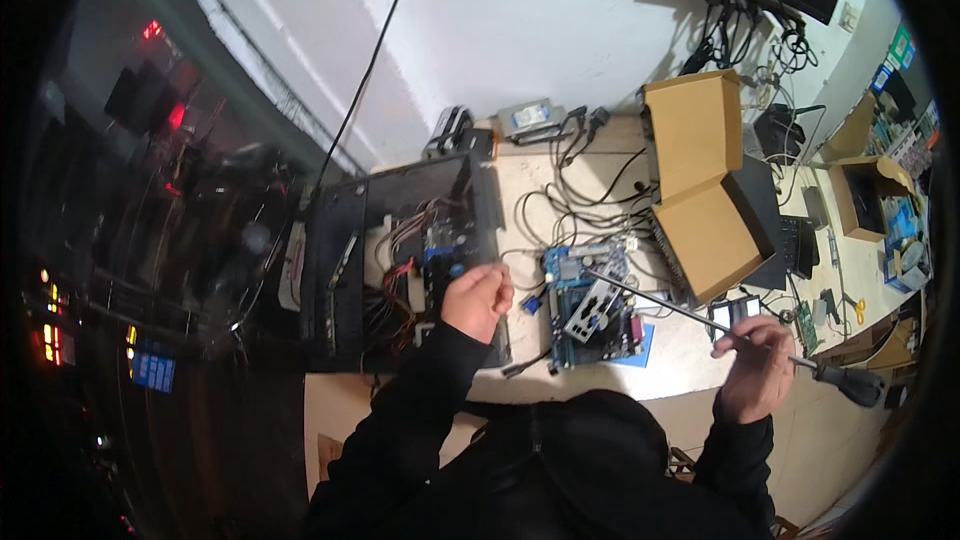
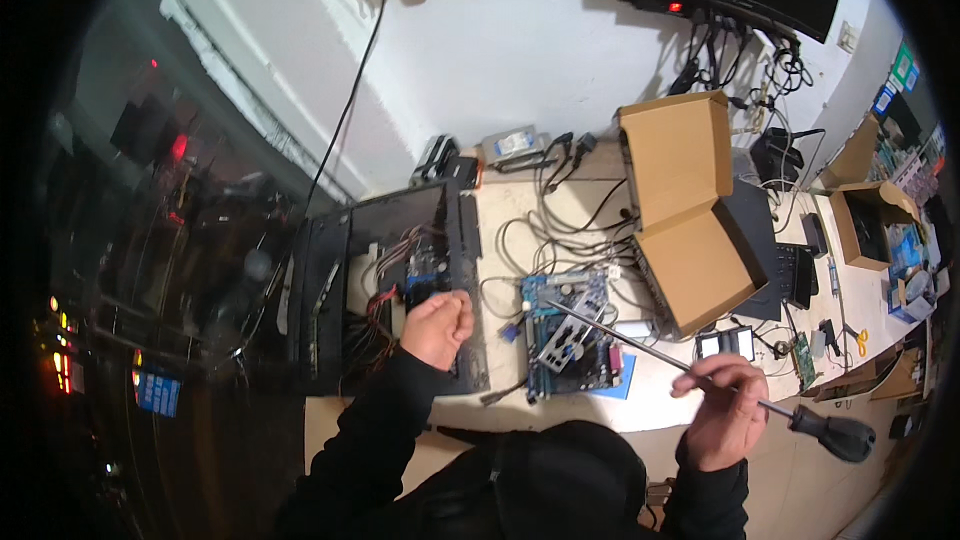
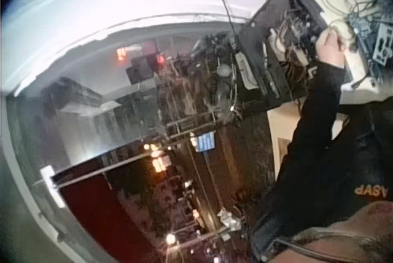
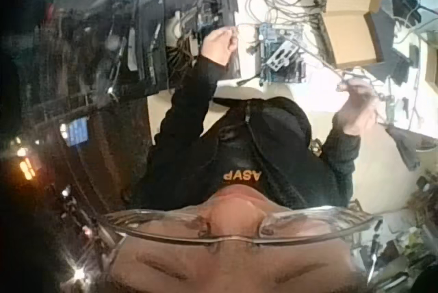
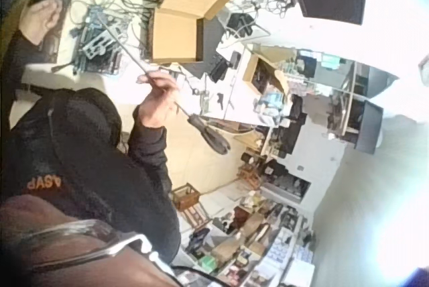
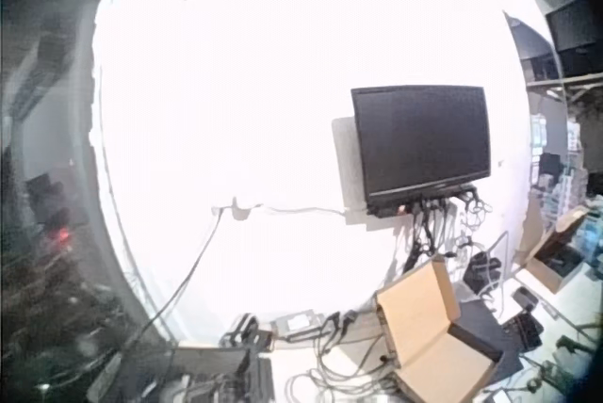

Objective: The person assembles a desktop computer by connecting power cables to the motherboard and installing RAM sticks. They use a screwdriver to secure components and place the motherboard into a cardboard box.

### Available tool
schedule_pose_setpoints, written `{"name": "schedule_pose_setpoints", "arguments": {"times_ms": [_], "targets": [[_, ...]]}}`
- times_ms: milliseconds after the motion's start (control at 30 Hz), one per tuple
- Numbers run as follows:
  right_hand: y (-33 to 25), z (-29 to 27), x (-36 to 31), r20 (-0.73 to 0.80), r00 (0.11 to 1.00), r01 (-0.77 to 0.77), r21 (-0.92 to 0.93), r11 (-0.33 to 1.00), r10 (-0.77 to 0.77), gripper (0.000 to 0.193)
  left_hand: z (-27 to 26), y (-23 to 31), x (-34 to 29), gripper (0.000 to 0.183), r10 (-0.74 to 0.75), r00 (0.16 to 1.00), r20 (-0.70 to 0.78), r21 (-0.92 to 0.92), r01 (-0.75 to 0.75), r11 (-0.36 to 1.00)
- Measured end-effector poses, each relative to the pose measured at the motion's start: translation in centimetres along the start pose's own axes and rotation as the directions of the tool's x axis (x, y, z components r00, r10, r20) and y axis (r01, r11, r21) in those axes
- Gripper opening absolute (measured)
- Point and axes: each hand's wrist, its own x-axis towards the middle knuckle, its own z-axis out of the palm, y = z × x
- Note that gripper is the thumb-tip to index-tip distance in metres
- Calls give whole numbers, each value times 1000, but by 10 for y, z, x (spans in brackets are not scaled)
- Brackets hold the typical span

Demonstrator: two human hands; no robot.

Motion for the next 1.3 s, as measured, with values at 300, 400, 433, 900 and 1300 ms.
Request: {"name": "schedule_pose_setpoints", "arguments": {"times_ms": [300, 400, 433, 900, 1300], "targets": [[-15, 86, -13, 264, 963, 12, 174, 985, -58, 35, -5, 42, -62, 18, 60, 989, 137, -355, -8, 935], [-16, 94, -16, 289, 956, 3, 178, 984, -55, 35, -5, 45, -69, 18, 105, 989, 102, -353, -63, 933], [-16, 96, -16, 296, 954, -5, 181, 984, -50, 35, -4, 46, -71, 18, 122, 987, 100, -347, -80, 935], [-6, 108, -13, 298, 954, -46, 135, 990, 3, 34, -14, 45, -73, 20, 134, 991, 17, -364, -118, 924], [19, 147, -4, 522, 849, -67, -50, 997, 83, 25, -58, 53, -48, 21, 97, 993, -70, -188, -108, 976]]}}
